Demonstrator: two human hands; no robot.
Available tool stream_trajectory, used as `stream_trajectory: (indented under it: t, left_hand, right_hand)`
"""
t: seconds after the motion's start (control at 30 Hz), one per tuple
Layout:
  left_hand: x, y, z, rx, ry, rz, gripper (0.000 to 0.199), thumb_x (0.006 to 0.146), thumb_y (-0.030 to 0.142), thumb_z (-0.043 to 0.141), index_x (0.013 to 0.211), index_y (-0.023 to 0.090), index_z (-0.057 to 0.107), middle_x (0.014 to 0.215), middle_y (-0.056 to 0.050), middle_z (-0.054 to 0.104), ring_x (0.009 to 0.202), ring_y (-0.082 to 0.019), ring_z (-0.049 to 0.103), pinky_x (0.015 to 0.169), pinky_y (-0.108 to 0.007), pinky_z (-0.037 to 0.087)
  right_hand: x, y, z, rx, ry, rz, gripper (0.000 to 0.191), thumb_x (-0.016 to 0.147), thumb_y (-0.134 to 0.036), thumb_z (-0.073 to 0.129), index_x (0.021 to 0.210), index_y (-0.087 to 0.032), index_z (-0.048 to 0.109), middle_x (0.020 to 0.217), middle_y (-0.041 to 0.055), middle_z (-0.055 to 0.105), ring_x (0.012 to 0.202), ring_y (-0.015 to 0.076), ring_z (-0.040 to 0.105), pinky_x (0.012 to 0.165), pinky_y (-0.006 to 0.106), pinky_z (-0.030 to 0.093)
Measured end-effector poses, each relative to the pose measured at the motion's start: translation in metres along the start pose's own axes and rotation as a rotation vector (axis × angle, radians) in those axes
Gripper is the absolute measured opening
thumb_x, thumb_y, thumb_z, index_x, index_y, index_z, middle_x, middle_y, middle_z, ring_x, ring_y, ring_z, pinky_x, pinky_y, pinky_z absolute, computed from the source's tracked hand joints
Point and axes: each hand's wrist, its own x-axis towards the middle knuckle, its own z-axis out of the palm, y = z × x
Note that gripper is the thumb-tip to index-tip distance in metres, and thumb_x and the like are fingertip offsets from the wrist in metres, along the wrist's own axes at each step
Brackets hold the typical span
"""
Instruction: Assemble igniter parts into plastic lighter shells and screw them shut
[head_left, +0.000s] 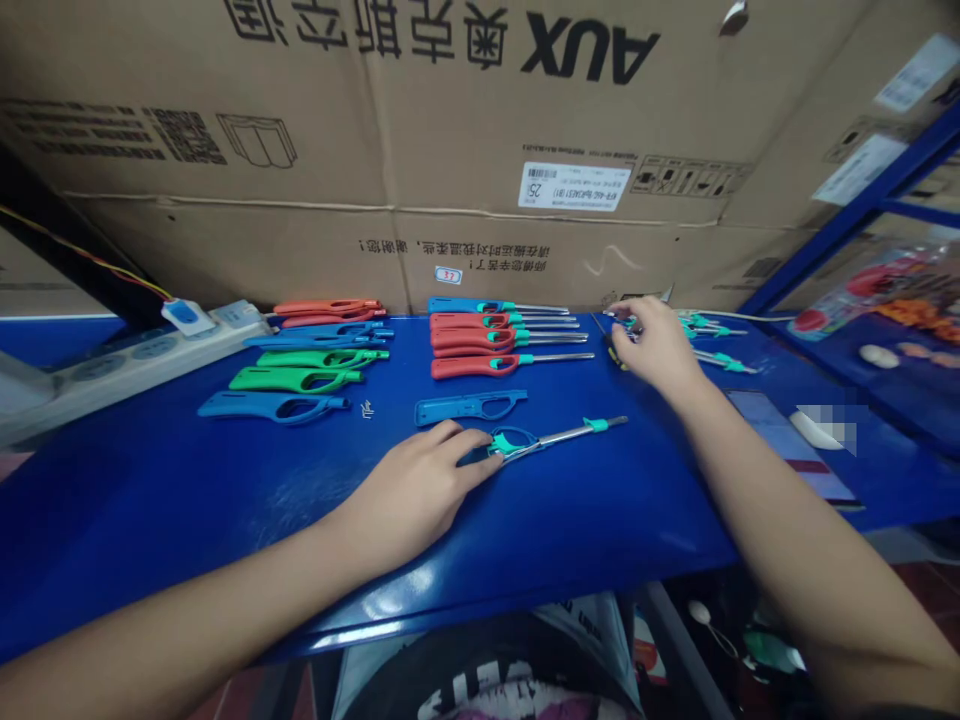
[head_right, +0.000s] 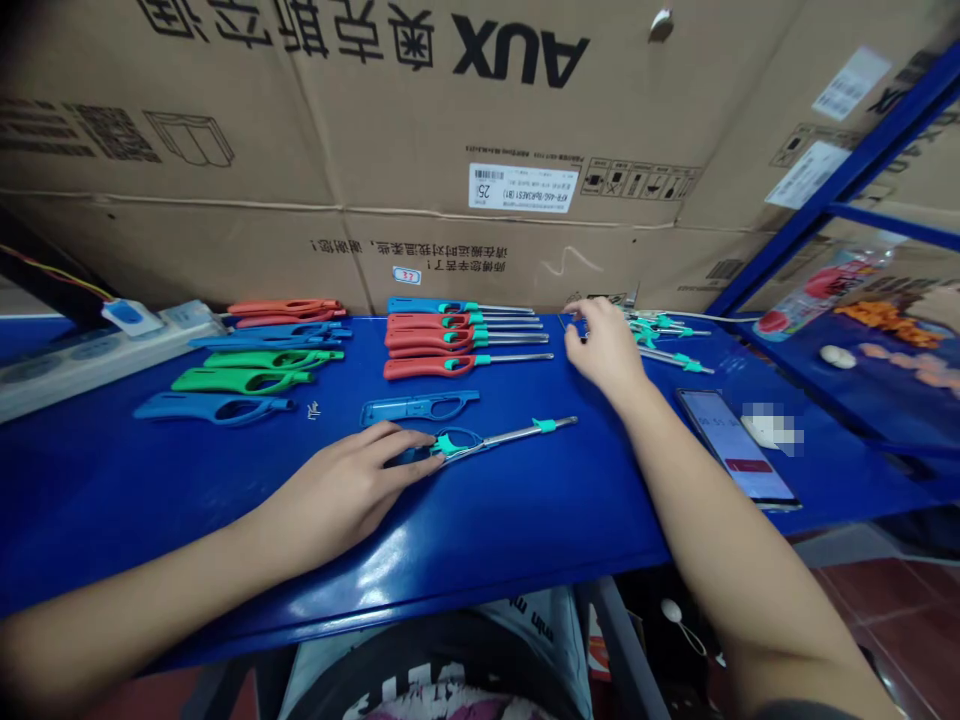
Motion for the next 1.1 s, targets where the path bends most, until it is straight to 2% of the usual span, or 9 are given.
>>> stream_trajectory:
  t: [0.07,0.13,0.2,0.43,0.67,0.83,0.93,1.03,1.1]
  left_hand:
    - [-0.001,0.0,0.001,-0.008,0.01,0.022,0.048,0.093,0.006,0.048,0.136,0.022,0.062,0.135,-0.01,0.061,0.113,-0.028,0.058,0.091,-0.045,0.058]
    - [-0.001,0.0,0.002,-0.014,0.027,0.043,0.052,0.09,0.002,0.049,0.137,0.022,0.061,0.137,-0.01,0.061,0.115,-0.027,0.058,0.093,-0.044,0.057]
    - [-0.001,0.0,0.002,-0.018,0.038,0.049,0.054,0.089,0.0,0.049,0.137,0.022,0.06,0.136,-0.01,0.061,0.115,-0.027,0.058,0.094,-0.043,0.057]
    - [0.0,-0.001,0.002,-0.032,0.027,0.047,0.054,0.089,0.0,0.048,0.137,0.022,0.06,0.136,-0.01,0.063,0.115,-0.027,0.06,0.093,-0.044,0.059]
    - [-0.002,-0.002,-0.001,-0.074,0.075,0.039,0.048,0.092,0.003,0.048,0.135,0.021,0.062,0.136,-0.012,0.062,0.116,-0.026,0.062,0.093,-0.043,0.059]
    - [0.0,-0.001,-0.003,-0.137,0.105,0.007,0.04,0.096,0.009,0.048,0.131,0.019,0.063,0.131,-0.013,0.064,0.118,-0.026,0.063,0.093,-0.043,0.06]
    - [0.001,0.001,-0.003,-0.233,0.143,-0.04,0.037,0.097,0.014,0.051,0.13,0.021,0.065,0.13,-0.011,0.065,0.117,-0.025,0.063,0.096,-0.043,0.059]
    - [0.002,0.001,-0.003,-0.346,0.231,-0.117,0.039,0.099,0.019,0.052,0.137,0.022,0.06,0.131,-0.009,0.065,0.119,-0.022,0.063,0.102,-0.042,0.056]
    - [0.003,0.001,-0.003,-0.401,0.318,-0.171,0.042,0.1,0.022,0.053,0.141,0.021,0.056,0.132,-0.01,0.065,0.121,-0.021,0.062,0.105,-0.041,0.054]
  right_hand:
    - [0.005,0.027,0.004,-0.174,-0.009,0.154,0.034,0.086,-0.02,0.051,0.114,-0.012,0.068,0.116,0.0202,0.065,0.112,0.0352,0.058,0.097,0.046,0.044]
    - [0.008,0.046,0.008,-0.284,-0.05,0.29,0.037,0.088,-0.023,0.049,0.12,-0.014,0.065,0.121,0.0216,0.063,0.117,0.0378,0.055,0.094,0.048,0.045]
    - [0.013,0.056,0.011,-0.322,-0.075,0.326,0.039,0.089,-0.024,0.048,0.123,-0.013,0.065,0.123,0.0229,0.062,0.117,0.0391,0.054,0.091,0.05,0.046]
    - [0.036,0.067,0.015,-0.408,-0.268,0.256,0.039,0.09,-0.025,0.049,0.123,-0.016,0.067,0.135,0.0177,0.061,0.123,0.0376,0.05,0.094,0.05,0.043]
    - [0.054,0.067,0.012,-0.452,-0.366,0.194,0.028,0.087,-0.022,0.055,0.109,-0.015,0.071,0.121,0.0177,0.07,0.11,0.0319,0.059,0.087,0.043,0.043]
    - [0.054,0.057,0.004,-0.417,-0.307,0.117,0.027,0.089,-0.022,0.053,0.105,-0.016,0.074,0.112,0.0169,0.074,0.108,0.0308,0.062,0.088,0.041,0.043]
    - [0.052,0.039,0.0,-0.36,-0.203,0.079,0.03,0.093,-0.023,0.05,0.113,-0.015,0.071,0.119,0.0158,0.071,0.113,0.0299,0.061,0.091,0.04,0.045]
    - [0.042,-0.002,-0.004,-0.23,-0.094,0.011,0.026,0.095,-0.03,0.054,0.111,-0.015,0.069,0.116,0.0131,0.069,0.104,0.0233,0.064,0.09,0.033,0.049]
    - [0.027,-0.041,-0.008,0.118,-0.023,-0.114,0.018,0.092,-0.032,0.063,0.098,-0.017,0.071,0.1,0.0104,0.069,0.083,0.0206,0.065,0.076,0.033,0.052]
